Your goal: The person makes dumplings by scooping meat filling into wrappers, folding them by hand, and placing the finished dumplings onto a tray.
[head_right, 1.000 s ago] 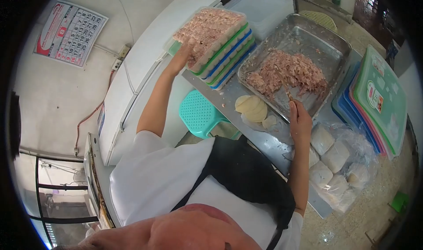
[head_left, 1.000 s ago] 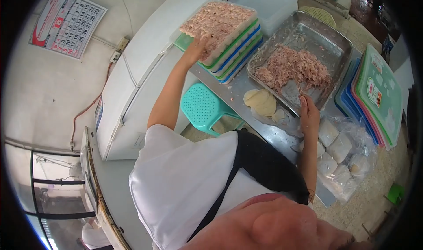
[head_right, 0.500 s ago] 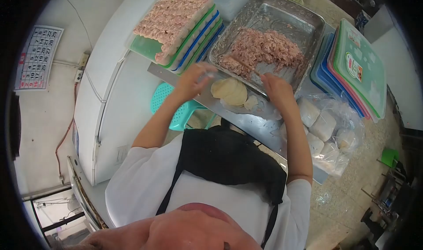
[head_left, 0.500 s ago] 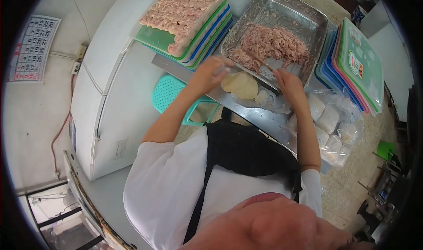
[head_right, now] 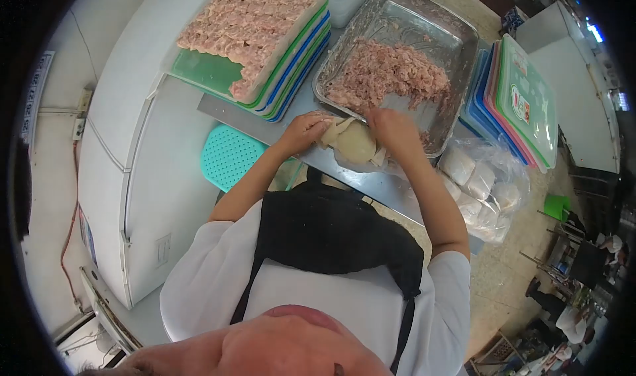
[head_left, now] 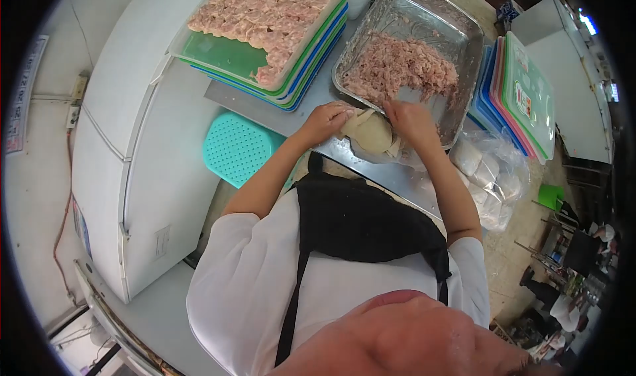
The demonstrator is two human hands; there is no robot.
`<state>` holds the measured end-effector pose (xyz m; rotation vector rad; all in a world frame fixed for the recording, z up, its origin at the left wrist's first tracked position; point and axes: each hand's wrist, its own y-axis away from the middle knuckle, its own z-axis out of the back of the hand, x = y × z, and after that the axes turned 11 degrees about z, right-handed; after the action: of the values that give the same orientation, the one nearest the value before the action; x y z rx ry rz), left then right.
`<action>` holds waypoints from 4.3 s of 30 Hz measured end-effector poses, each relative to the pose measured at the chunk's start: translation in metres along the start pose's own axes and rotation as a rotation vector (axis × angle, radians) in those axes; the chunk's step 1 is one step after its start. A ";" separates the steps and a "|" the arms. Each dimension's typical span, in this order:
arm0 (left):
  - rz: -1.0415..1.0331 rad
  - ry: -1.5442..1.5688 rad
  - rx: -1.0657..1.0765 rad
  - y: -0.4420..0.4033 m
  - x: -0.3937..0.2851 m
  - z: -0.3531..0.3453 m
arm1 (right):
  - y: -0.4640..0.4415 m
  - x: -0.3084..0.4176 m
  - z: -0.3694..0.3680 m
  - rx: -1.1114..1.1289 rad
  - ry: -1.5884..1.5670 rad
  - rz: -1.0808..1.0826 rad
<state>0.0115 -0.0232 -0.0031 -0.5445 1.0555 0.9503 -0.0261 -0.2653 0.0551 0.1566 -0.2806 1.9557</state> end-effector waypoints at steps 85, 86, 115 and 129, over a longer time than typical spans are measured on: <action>0.394 1.905 0.486 -0.118 -0.092 -0.008 | 0.042 -0.014 0.079 -0.341 -0.166 -0.114; 0.264 2.029 0.868 -0.131 -0.062 -0.006 | 0.045 -0.020 0.078 -0.446 -0.233 -0.103; 0.032 -0.145 0.285 -0.188 -0.055 -0.002 | 0.061 -0.039 0.069 -0.195 -0.013 -0.386; -0.135 -0.955 -0.189 -0.197 -0.075 -0.036 | 0.006 -0.066 0.013 -0.148 0.157 -0.265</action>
<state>0.1508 -0.1791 0.0388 -0.2451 0.0719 1.0255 -0.0063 -0.3295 0.0508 -0.0537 -0.2847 1.6668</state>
